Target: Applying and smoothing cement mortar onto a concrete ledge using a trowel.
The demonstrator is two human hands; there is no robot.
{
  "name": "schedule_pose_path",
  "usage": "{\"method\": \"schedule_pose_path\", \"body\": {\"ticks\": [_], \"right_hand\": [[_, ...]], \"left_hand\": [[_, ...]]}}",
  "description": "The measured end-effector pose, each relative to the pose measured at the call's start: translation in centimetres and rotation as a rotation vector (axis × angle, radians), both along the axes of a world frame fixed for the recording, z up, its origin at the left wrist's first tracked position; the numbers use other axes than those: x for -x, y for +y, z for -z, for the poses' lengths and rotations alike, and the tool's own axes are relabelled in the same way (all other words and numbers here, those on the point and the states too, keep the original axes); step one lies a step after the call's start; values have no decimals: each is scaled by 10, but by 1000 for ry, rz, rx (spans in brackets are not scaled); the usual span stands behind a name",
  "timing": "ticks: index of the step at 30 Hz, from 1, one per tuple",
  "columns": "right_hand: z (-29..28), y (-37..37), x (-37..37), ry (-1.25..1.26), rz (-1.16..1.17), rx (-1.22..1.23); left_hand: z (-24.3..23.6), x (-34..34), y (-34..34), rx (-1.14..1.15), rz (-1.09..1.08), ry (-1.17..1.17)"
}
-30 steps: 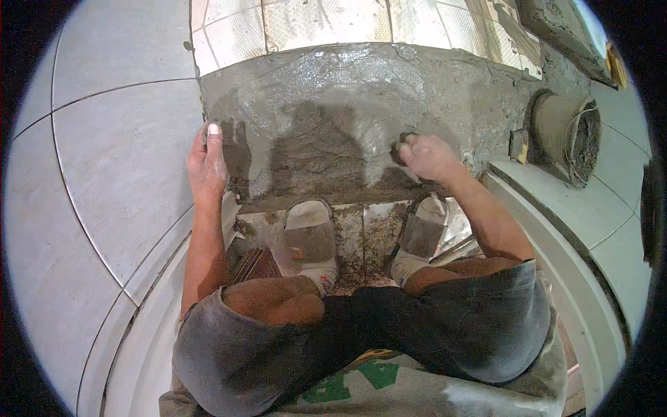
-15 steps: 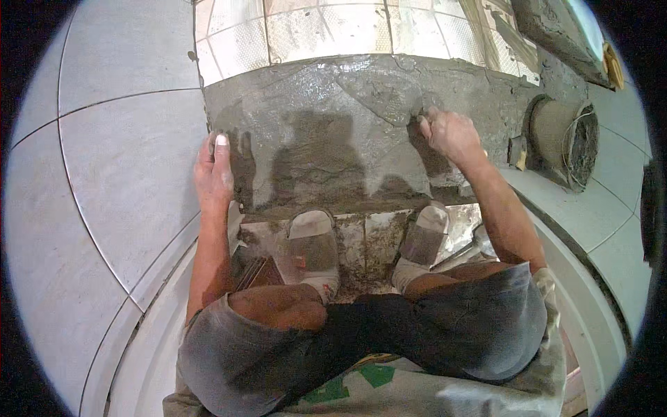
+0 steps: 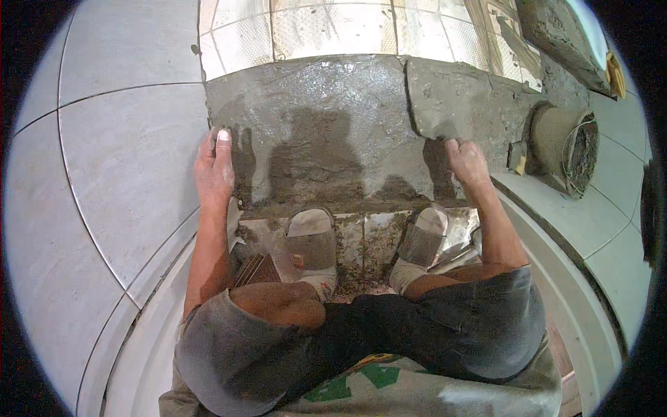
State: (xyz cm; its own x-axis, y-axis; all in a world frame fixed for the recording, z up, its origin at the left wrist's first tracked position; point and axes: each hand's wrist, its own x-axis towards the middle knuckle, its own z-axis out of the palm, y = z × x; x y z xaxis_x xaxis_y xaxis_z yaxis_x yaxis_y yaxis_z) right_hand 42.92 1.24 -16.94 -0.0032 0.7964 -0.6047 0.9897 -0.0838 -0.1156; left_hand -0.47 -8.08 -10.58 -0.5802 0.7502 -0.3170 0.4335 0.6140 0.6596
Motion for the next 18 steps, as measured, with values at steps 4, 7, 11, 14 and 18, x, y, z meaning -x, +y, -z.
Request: {"method": "schedule_pose_path", "body": {"ticks": [4,7,11,14,18], "right_hand": [[2,-19,41,136,66,67],[7,-22,64,297,-299,-70],[16,-12,106,381,-476,-119],[26,-6,131,414,-548,-143],[0,-2,168,342,-507,74]], "left_hand": [[10,10,-5,10,-5,47],[22,12,-5,-67,50,45],[8,11,-5,-67,95,143],[-7,1,4,-113,-3,56],[-1,14,0,-286,-61,21]]}}
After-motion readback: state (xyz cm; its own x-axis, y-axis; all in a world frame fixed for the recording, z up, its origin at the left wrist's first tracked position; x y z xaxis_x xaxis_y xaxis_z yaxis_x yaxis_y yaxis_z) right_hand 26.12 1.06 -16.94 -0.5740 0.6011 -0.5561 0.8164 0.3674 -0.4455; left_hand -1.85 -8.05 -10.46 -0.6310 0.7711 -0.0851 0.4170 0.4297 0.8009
